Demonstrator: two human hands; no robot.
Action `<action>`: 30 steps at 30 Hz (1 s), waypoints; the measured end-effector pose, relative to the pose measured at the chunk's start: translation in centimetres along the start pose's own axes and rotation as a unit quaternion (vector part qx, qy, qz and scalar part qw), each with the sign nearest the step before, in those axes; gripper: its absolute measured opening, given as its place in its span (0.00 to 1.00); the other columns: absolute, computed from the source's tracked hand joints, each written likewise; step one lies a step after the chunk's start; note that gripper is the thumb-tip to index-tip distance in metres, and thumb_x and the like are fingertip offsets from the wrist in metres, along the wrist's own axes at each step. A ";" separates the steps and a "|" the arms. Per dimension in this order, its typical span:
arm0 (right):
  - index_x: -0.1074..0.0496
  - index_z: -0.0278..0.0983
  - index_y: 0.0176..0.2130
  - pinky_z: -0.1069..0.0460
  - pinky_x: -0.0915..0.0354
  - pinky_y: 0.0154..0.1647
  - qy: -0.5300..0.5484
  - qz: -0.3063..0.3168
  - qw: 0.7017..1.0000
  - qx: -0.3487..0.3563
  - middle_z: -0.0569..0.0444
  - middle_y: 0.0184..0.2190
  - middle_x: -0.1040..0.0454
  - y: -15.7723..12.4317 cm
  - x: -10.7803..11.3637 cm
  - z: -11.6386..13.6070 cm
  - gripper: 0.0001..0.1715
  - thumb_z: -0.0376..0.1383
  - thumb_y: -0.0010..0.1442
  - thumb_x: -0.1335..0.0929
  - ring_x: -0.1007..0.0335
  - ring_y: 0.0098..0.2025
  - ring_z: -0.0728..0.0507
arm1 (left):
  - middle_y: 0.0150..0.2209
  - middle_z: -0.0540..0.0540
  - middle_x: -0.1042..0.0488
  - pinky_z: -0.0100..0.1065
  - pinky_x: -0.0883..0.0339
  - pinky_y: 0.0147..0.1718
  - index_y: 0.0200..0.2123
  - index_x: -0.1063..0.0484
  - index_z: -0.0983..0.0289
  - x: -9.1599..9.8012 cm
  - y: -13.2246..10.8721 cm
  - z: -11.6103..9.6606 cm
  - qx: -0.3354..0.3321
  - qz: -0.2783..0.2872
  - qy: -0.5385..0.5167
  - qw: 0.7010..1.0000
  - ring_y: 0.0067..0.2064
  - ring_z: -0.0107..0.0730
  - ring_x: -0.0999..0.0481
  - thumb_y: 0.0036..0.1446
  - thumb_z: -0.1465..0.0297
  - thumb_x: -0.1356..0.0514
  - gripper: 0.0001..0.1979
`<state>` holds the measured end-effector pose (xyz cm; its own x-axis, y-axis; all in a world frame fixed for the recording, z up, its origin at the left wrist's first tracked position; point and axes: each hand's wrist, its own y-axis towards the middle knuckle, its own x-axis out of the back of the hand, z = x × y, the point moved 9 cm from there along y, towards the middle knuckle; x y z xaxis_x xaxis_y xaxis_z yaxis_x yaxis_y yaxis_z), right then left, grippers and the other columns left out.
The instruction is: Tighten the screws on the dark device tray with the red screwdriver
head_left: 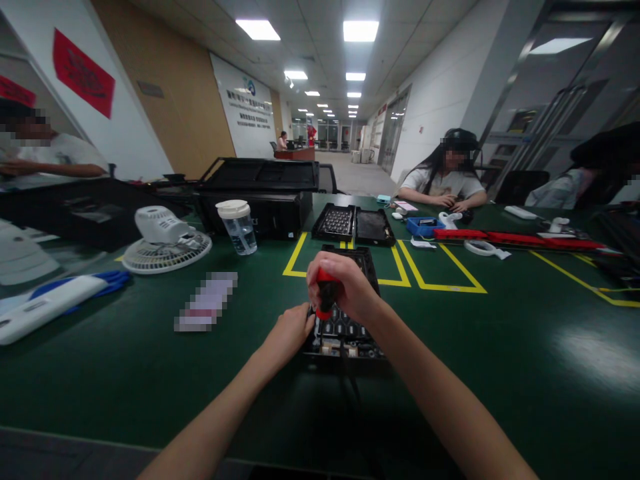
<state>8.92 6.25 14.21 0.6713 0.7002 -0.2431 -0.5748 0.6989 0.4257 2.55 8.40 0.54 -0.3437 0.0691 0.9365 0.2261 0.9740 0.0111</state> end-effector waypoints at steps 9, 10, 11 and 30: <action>0.35 0.34 0.28 0.54 0.40 0.22 0.039 -0.002 0.999 -0.018 0.57 0.20 0.35 0.3 1.0 -0.2 0.13 0.41 0.52 0.41 0.39 0.20 0.50 | 0.40 0.58 0.27 0.31 0.38 0.37 0.39 0.35 0.64 0.0 0.0 0.0 0.009 0.004 0.008 1.000 0.41 0.35 0.27 0.58 0.68 0.54 0.11; 0.36 0.34 0.29 0.54 0.40 0.22 0.040 0.000 0.999 -0.019 0.57 0.21 0.35 0.4 1.0 -0.2 0.12 0.41 0.52 0.41 0.38 0.20 0.50 | 0.40 0.58 0.27 0.31 0.38 0.37 0.39 0.35 0.64 0.0 0.0 0.0 0.008 0.003 0.009 1.000 0.41 0.35 0.27 0.58 0.67 0.54 0.11; 0.36 0.35 0.29 0.54 0.40 0.23 0.041 0.001 0.999 -0.021 0.57 0.21 0.35 0.4 1.1 -0.1 0.12 0.40 0.53 0.41 0.38 0.21 0.50 | 0.40 0.58 0.27 0.31 0.38 0.37 0.39 0.35 0.64 -0.1 0.0 0.0 0.006 0.001 0.009 1.000 0.41 0.35 0.27 0.59 0.67 0.54 0.11; 0.38 0.35 0.31 0.53 0.36 0.28 0.063 0.011 0.997 -0.046 0.56 0.26 0.33 0.1 1.1 -0.1 0.06 0.36 0.55 0.39 0.34 0.26 0.50 | 0.38 0.57 0.27 0.32 0.39 0.36 0.38 0.35 0.64 -0.2 0.2 0.1 -0.012 -0.018 0.012 1.000 0.39 0.36 0.27 0.58 0.68 0.53 0.10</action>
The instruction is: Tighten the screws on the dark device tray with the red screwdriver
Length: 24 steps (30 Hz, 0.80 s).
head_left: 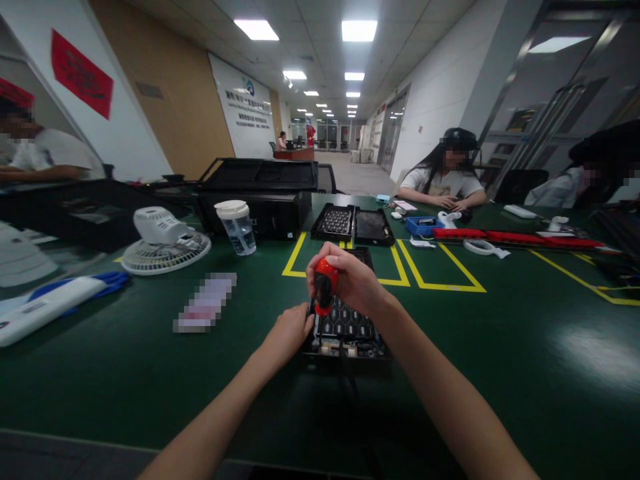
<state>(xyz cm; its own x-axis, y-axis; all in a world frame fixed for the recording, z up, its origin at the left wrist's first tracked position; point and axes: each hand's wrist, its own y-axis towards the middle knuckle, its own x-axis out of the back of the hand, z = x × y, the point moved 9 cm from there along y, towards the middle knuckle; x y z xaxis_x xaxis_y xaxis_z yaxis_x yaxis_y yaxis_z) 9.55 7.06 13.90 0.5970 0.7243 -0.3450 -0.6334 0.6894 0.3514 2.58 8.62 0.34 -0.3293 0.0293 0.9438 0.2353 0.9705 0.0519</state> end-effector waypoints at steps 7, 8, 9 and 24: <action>0.38 0.35 0.32 0.52 0.34 0.31 -0.009 0.031 0.999 0.008 0.53 0.29 0.29 -0.1 -0.2 0.4 0.04 0.35 0.56 0.39 0.32 0.28 0.49 | 0.37 0.57 0.27 0.31 0.39 0.33 0.37 0.35 0.64 -0.1 0.0 0.0 0.003 0.007 0.002 1.000 0.38 0.35 0.27 0.58 0.68 0.53 0.10; 0.38 0.35 0.32 0.52 0.34 0.31 -0.011 0.030 0.999 0.007 0.53 0.29 0.29 -0.1 -0.1 0.4 0.04 0.34 0.56 0.38 0.32 0.28 0.49 | 0.37 0.57 0.27 0.31 0.40 0.34 0.37 0.35 0.64 0.0 0.0 0.0 0.002 0.006 0.001 1.000 0.38 0.35 0.27 0.58 0.68 0.53 0.10; 0.38 0.35 0.32 0.52 0.34 0.31 -0.015 0.028 0.999 0.006 0.54 0.29 0.29 -0.1 -0.1 0.4 0.04 0.34 0.56 0.38 0.32 0.28 0.49 | 0.37 0.57 0.27 0.30 0.40 0.34 0.37 0.35 0.64 0.0 0.0 0.0 0.002 0.005 -0.001 1.000 0.38 0.34 0.27 0.58 0.68 0.53 0.10; 0.39 0.35 0.31 0.52 0.33 0.31 -0.067 0.020 0.997 0.013 0.54 0.33 0.30 -0.4 0.1 1.2 0.04 0.34 0.56 0.37 0.30 0.29 0.49 | 0.38 0.57 0.27 0.31 0.39 0.36 0.37 0.36 0.64 0.0 -0.1 0.0 -0.001 0.005 -0.010 1.000 0.39 0.34 0.27 0.58 0.68 0.54 0.10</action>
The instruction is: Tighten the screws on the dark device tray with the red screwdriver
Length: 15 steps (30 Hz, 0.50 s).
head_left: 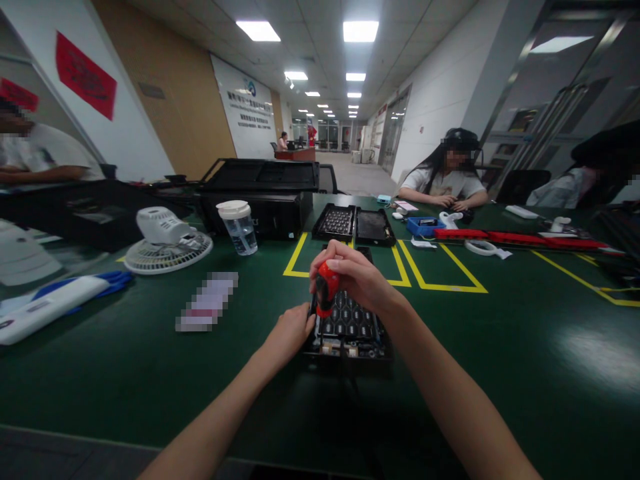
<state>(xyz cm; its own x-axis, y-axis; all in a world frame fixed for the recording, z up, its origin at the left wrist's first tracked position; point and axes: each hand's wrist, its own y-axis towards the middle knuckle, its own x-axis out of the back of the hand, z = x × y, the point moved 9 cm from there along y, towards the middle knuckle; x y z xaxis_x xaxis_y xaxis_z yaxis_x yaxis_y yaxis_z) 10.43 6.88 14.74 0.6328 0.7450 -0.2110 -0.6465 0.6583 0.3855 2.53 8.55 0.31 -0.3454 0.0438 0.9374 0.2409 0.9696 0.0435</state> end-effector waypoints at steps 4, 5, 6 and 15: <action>0.39 0.35 0.30 0.52 0.33 0.31 -0.025 -0.006 1.000 0.005 0.54 0.34 0.30 -0.1 0.2 0.3 0.05 0.35 0.56 0.36 0.30 0.29 0.49 | 0.38 0.57 0.27 0.30 0.39 0.36 0.37 0.36 0.64 0.0 0.0 -0.1 -0.009 -0.007 -0.013 1.000 0.39 0.33 0.27 0.58 0.68 0.54 0.10; 0.39 0.35 0.30 0.52 0.33 0.31 -0.029 -0.008 1.000 0.006 0.54 0.34 0.31 -0.1 0.3 0.3 0.06 0.35 0.56 0.36 0.30 0.30 0.49 | 0.38 0.57 0.27 0.30 0.39 0.36 0.37 0.36 0.64 0.0 0.0 -0.1 -0.009 -0.007 -0.015 1.000 0.39 0.33 0.27 0.58 0.68 0.54 0.10; 0.39 0.35 0.30 0.52 0.33 0.31 -0.034 -0.010 0.999 0.008 0.54 0.34 0.31 -0.2 0.3 0.4 0.06 0.35 0.56 0.36 0.30 0.30 0.49 | 0.38 0.57 0.27 0.30 0.39 0.36 0.38 0.36 0.64 0.0 0.0 -0.1 -0.008 -0.006 -0.016 1.000 0.39 0.33 0.27 0.58 0.68 0.54 0.10; 0.39 0.35 0.28 0.53 0.35 0.31 -0.073 -0.029 0.997 0.015 0.54 0.32 0.31 -0.3 0.6 1.0 0.08 0.35 0.55 0.35 0.33 0.29 0.51 | 0.38 0.57 0.27 0.30 0.39 0.37 0.38 0.36 0.63 -0.3 0.2 0.4 0.002 -0.006 -0.009 1.000 0.39 0.34 0.27 0.58 0.68 0.53 0.09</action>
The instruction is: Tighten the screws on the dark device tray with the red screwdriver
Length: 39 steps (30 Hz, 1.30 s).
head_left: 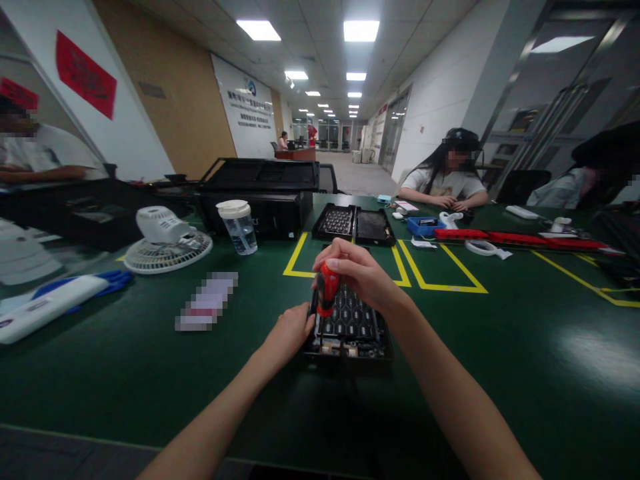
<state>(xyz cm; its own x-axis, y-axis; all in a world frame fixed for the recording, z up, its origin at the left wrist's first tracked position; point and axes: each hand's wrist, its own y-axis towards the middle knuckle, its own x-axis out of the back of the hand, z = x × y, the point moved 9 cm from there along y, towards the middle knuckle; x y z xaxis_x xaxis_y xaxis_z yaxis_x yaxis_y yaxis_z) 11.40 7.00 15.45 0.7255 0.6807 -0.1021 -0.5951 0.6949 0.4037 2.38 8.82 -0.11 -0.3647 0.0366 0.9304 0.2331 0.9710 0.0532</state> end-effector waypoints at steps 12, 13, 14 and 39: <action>0.40 0.36 0.26 0.53 0.36 0.32 -0.066 -0.031 0.997 0.015 0.54 0.31 0.32 0.0 0.8 0.4 0.10 0.36 0.54 0.34 0.34 0.30 0.50 | 0.39 0.57 0.27 0.31 0.39 0.38 0.39 0.35 0.63 0.2 -0.1 -0.1 0.002 0.007 -0.014 1.000 0.41 0.35 0.27 0.58 0.68 0.53 0.11; 0.40 0.36 0.25 0.53 0.36 0.33 -0.071 -0.037 0.997 0.015 0.54 0.30 0.32 0.0 0.9 0.5 0.11 0.36 0.54 0.34 0.34 0.30 0.50 | 0.39 0.57 0.27 0.31 0.39 0.38 0.39 0.35 0.63 0.2 -0.1 -0.2 0.002 0.008 -0.012 1.000 0.41 0.35 0.27 0.58 0.68 0.53 0.10; 0.41 0.36 0.25 0.53 0.36 0.33 -0.077 -0.042 0.996 0.016 0.54 0.30 0.32 0.0 1.0 0.5 0.11 0.36 0.54 0.34 0.34 0.30 0.50 | 0.39 0.57 0.27 0.31 0.38 0.38 0.39 0.35 0.63 0.2 -0.1 -0.2 0.003 0.007 -0.010 1.000 0.41 0.36 0.27 0.58 0.68 0.53 0.10; 0.41 0.35 0.22 0.58 0.48 0.19 -0.227 -0.120 0.965 0.056 0.58 0.22 0.35 -0.4 1.6 2.0 0.16 0.40 0.52 0.32 0.42 0.21 0.55 | 0.39 0.57 0.27 0.31 0.38 0.38 0.39 0.34 0.63 0.4 -0.3 -0.3 0.002 0.004 -0.017 1.000 0.41 0.34 0.27 0.58 0.67 0.53 0.11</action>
<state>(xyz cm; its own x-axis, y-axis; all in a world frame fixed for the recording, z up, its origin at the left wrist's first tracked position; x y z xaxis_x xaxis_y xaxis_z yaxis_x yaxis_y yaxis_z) 13.49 7.33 16.94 0.9296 0.3133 0.1942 -0.3684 0.7725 0.5172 2.47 8.46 0.37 -0.3939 0.0522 0.9177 0.2320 0.9717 0.0443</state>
